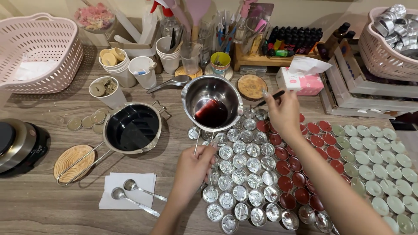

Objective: Pouring melted red wax into small aluminum candle containers using a metal pot and a spoon.

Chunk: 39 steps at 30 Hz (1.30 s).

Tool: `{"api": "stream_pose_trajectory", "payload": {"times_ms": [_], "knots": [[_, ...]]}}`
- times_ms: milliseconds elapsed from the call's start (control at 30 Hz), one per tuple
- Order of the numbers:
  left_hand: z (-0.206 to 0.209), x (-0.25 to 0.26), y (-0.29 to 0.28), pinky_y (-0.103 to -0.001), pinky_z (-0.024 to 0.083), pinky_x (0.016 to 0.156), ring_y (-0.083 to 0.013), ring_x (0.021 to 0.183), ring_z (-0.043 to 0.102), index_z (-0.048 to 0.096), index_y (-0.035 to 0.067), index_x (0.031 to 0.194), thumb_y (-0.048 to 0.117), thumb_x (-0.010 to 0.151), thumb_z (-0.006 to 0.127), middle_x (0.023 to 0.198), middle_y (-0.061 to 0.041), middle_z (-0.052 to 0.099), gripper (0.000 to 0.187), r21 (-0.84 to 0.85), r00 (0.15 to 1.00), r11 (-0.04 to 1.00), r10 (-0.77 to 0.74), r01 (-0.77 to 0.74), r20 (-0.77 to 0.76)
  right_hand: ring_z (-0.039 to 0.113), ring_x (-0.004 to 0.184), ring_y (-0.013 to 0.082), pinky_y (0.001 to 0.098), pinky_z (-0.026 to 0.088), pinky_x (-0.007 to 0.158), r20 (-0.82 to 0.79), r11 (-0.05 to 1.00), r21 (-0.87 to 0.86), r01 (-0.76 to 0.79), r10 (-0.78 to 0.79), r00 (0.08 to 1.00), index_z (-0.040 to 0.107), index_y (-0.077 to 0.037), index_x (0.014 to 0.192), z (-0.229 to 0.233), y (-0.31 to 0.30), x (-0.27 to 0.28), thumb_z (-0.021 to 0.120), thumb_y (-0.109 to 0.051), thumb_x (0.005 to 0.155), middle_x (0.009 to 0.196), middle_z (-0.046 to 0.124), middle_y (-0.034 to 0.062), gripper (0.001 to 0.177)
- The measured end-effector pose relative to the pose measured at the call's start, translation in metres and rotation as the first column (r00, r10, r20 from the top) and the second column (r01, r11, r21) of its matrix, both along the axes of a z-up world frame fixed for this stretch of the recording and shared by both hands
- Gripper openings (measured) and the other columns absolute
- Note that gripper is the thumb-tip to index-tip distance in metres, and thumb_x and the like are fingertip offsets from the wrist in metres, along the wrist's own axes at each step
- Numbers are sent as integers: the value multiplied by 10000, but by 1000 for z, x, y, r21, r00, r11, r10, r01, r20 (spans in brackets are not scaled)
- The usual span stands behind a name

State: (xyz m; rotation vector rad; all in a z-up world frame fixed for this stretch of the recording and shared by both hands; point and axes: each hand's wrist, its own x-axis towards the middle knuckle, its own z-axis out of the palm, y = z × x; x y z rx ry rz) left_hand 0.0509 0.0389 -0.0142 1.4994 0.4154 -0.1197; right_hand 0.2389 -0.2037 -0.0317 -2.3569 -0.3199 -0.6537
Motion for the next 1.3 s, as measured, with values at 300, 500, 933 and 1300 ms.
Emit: {"api": "stream_pose_trajectory", "payload": {"times_ms": [300, 500, 933, 1300], "knots": [[8, -2, -1, -254, 365, 368, -79, 381, 460, 583, 55, 624, 382, 934, 673, 493, 10, 509, 459, 3, 998, 1000, 22, -22, -55, 493, 796, 329, 464, 423, 709, -93, 998, -55, 7, -12, 996, 603, 12, 813, -8, 5, -6, 737, -329, 987, 724, 519, 156, 407], [10, 0, -4, -250, 386, 379, -83, 381, 489, 617, 67, 626, 395, 940, 659, 488, 1, 530, 456, 92, 995, 996, 7, 2, -96, 519, 744, 273, 438, 440, 660, -57, 999, 4, 39, -39, 998, 612, 20, 876, 20, 4, -17, 718, -360, 999, 800, 538, 118, 414], [4, -6, -9, -259, 384, 363, -85, 367, 502, 645, 24, 652, 258, 924, 659, 494, -7, 563, 359, 22, 999, 999, -33, 33, 15, 517, 760, 255, 402, 455, 681, -196, 957, -128, -259, 231, 953, 642, -26, 846, 73, 67, -54, 762, -273, 925, 799, 549, 115, 286], [6, -8, -10, -254, 385, 360, -88, 360, 512, 650, 10, 651, 260, 940, 650, 465, -30, 562, 382, 48, 998, 997, -64, 62, 27, 514, 809, 286, 434, 448, 713, -235, 978, -112, -177, 147, 961, 672, -4, 887, 77, 77, -53, 726, -259, 955, 844, 525, 148, 269]]}}
